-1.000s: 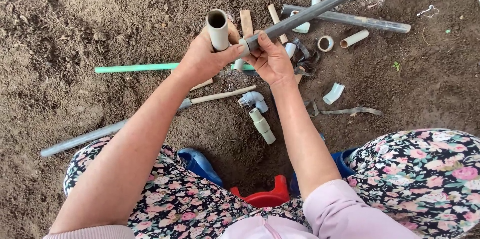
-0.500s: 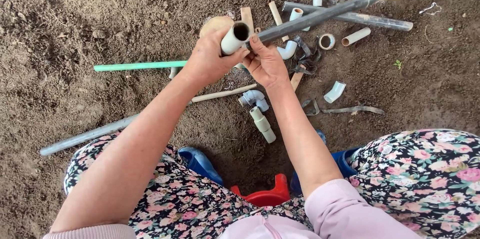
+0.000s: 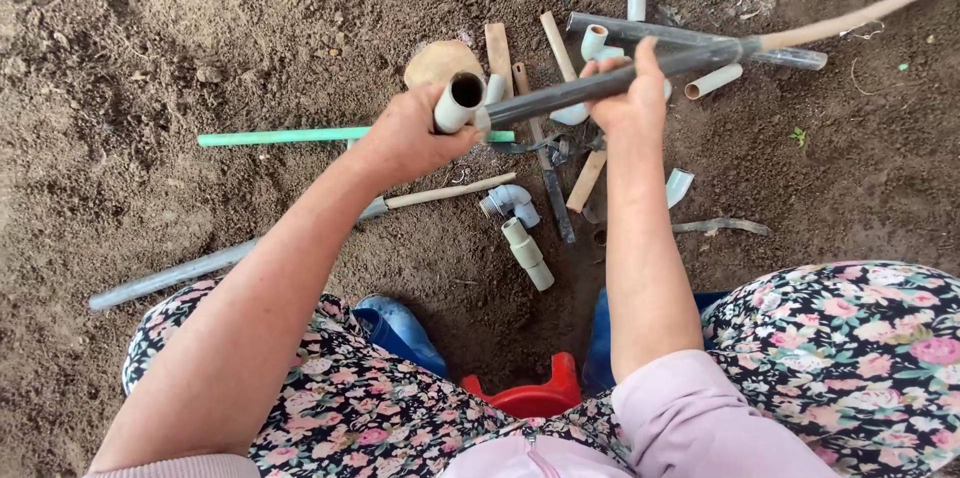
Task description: The person sits on a small red stool on the ground and assembles various plastic pipes and fittings. They connect a white elbow to a long black pipe, then attach a shorter beige pipe to the elbow. The person continues to connect different lengths of black and beige pipes using various fittings, occasionally using a rock to tap the connections into place.
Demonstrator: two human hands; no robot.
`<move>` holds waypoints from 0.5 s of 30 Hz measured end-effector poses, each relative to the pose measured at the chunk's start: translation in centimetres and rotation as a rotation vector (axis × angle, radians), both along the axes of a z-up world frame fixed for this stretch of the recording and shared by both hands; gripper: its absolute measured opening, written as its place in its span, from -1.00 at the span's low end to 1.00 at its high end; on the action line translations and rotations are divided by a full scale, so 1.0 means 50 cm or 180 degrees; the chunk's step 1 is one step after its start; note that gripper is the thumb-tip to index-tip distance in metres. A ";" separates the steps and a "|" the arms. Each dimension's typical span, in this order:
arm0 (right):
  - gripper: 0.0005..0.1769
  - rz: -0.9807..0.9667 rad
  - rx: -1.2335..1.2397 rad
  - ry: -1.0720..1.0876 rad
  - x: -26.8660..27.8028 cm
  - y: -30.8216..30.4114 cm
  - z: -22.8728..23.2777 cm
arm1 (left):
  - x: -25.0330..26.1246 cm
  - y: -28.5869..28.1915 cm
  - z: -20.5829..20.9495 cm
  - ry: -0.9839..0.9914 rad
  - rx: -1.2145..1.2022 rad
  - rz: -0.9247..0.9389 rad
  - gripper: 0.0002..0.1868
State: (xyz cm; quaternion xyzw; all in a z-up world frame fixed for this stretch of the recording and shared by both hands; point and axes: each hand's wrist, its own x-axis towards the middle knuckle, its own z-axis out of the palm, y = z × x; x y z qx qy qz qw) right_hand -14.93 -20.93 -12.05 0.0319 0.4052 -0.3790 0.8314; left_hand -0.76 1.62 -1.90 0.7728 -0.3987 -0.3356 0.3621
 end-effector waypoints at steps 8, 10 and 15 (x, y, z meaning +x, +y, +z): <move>-0.65 -0.0591 -0.0007 0.0317 0.023 0.015 0.049 | -0.011 -0.007 0.090 0.0447 0.0645 0.0120 -0.86; -0.75 -0.0624 -0.0048 0.0279 0.019 0.016 0.061 | -0.013 -0.003 0.075 0.0673 0.0565 0.0067 -0.91; -0.94 -0.0656 -0.0279 0.0120 0.011 0.006 0.059 | -0.007 0.001 0.066 0.0785 0.0276 -0.0308 -0.89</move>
